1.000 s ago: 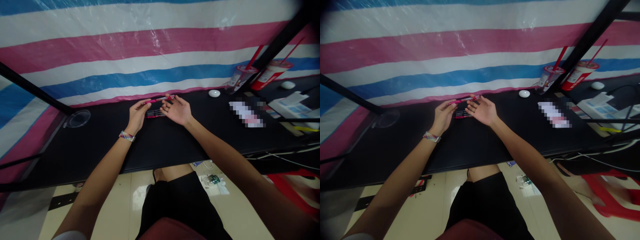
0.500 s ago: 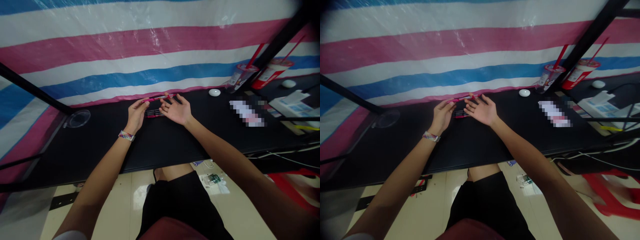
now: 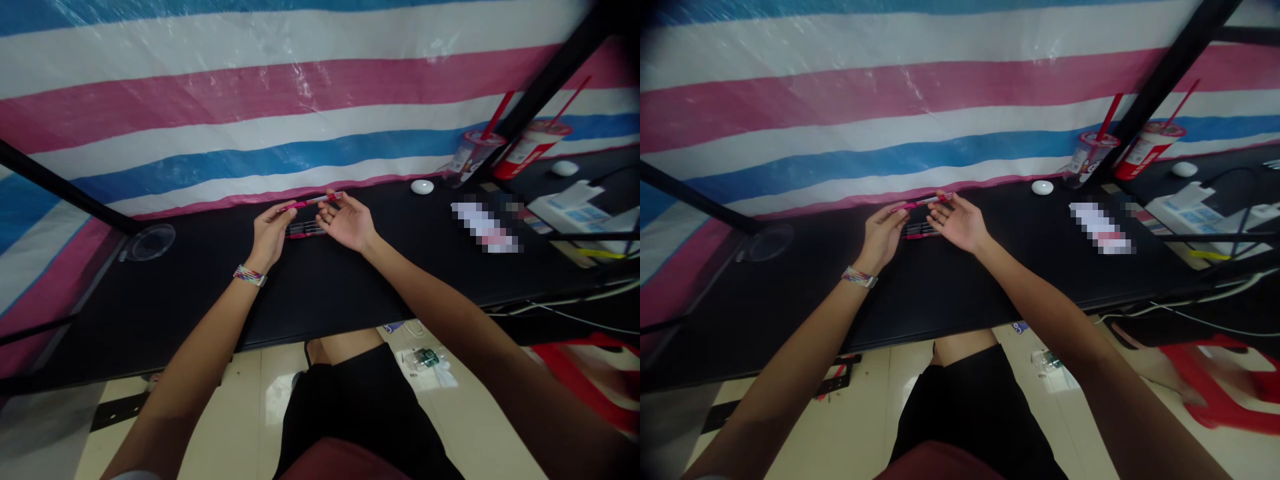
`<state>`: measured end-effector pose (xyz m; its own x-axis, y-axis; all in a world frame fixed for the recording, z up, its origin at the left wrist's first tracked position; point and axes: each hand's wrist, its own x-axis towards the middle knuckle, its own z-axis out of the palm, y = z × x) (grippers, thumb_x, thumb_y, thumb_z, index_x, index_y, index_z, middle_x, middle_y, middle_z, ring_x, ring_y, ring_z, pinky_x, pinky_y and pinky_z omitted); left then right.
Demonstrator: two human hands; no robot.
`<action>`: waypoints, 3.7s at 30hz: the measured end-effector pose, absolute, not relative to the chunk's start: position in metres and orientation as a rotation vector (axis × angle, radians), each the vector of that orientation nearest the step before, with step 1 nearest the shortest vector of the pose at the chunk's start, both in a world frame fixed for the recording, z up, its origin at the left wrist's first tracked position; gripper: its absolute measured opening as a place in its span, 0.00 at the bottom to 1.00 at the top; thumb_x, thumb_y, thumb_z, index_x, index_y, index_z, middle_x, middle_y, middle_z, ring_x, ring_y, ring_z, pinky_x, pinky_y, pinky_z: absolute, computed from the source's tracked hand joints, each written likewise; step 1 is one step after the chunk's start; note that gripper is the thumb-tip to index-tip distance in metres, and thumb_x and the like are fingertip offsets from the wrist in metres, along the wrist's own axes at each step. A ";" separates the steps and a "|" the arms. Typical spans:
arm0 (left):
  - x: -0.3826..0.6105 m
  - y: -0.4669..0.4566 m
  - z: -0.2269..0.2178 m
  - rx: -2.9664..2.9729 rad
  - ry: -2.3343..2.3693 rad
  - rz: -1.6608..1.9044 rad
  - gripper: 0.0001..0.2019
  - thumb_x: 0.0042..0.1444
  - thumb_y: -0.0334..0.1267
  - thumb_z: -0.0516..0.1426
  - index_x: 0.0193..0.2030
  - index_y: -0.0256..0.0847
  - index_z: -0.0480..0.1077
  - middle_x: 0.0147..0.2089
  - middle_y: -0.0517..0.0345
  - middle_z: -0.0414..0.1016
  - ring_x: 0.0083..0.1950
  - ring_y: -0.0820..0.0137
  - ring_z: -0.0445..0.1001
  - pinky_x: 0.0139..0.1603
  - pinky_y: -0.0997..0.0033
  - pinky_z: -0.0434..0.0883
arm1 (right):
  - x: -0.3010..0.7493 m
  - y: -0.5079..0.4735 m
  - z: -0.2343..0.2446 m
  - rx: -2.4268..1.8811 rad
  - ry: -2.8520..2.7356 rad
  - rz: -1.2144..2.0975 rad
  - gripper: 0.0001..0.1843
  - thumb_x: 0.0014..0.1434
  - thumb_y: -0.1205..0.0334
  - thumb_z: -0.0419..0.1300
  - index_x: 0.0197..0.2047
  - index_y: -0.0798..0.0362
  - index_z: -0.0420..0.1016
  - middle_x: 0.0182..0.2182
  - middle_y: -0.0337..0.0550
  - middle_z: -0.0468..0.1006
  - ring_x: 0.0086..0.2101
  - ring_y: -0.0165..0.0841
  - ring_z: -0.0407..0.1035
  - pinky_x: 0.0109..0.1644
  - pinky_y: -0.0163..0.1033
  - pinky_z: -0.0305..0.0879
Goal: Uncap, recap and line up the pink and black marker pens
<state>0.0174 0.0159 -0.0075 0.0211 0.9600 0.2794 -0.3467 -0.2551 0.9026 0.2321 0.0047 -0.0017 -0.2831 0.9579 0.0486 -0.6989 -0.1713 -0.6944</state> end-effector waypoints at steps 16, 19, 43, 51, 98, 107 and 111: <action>0.020 0.017 -0.008 1.153 0.768 1.478 0.11 0.53 0.38 0.75 0.44 0.47 0.87 0.45 0.55 0.86 0.50 0.65 0.83 0.62 0.59 0.76 | 0.232 0.007 -0.003 -0.385 -0.600 1.835 0.15 0.66 0.46 0.64 0.46 0.48 0.82 0.40 0.47 0.85 0.42 0.40 0.77 0.54 0.49 0.75; 0.021 0.016 -0.007 1.134 0.752 1.471 0.11 0.53 0.37 0.75 0.43 0.47 0.87 0.44 0.55 0.86 0.49 0.66 0.83 0.60 0.60 0.76 | 0.231 0.007 -0.002 -0.396 -0.575 1.805 0.13 0.67 0.48 0.64 0.45 0.48 0.81 0.39 0.46 0.84 0.42 0.40 0.76 0.53 0.48 0.74; 0.015 0.017 -0.005 1.187 0.808 1.487 0.12 0.52 0.40 0.75 0.44 0.47 0.86 0.47 0.54 0.87 0.51 0.64 0.83 0.61 0.58 0.78 | 0.231 0.000 0.010 -0.515 -0.754 1.712 0.16 0.65 0.43 0.65 0.46 0.46 0.81 0.41 0.48 0.84 0.49 0.44 0.77 0.59 0.55 0.76; 0.008 0.022 -0.008 1.270 0.884 1.533 0.10 0.55 0.38 0.74 0.44 0.51 0.87 0.47 0.55 0.87 0.49 0.64 0.83 0.56 0.59 0.79 | 0.230 0.010 -0.001 -0.771 -0.953 1.390 0.10 0.59 0.53 0.74 0.41 0.47 0.84 0.34 0.43 0.82 0.37 0.38 0.75 0.52 0.50 0.76; -0.012 0.038 -0.033 1.780 1.332 1.361 0.04 0.64 0.38 0.65 0.41 0.46 0.84 0.45 0.50 0.85 0.53 0.54 0.80 0.70 0.47 0.68 | 0.244 0.021 -0.035 -1.247 -1.925 0.437 0.20 0.70 0.56 0.59 0.57 0.53 0.86 0.52 0.58 0.81 0.54 0.56 0.71 0.67 0.65 0.64; 0.001 0.043 -0.044 1.590 1.273 1.504 0.29 0.65 0.71 0.59 0.54 0.49 0.78 0.63 0.45 0.80 0.70 0.49 0.75 0.78 0.42 0.65 | 0.239 0.035 -0.047 -1.237 -1.578 0.564 0.23 0.71 0.48 0.58 0.62 0.47 0.81 0.62 0.52 0.82 0.62 0.51 0.75 0.72 0.63 0.67; 0.005 0.052 -0.054 1.544 1.223 1.533 0.32 0.64 0.75 0.57 0.56 0.50 0.77 0.64 0.46 0.79 0.73 0.48 0.72 0.79 0.41 0.64 | 0.235 0.039 -0.048 -1.192 -1.471 0.719 0.24 0.68 0.44 0.61 0.61 0.44 0.81 0.62 0.47 0.83 0.62 0.49 0.75 0.74 0.63 0.65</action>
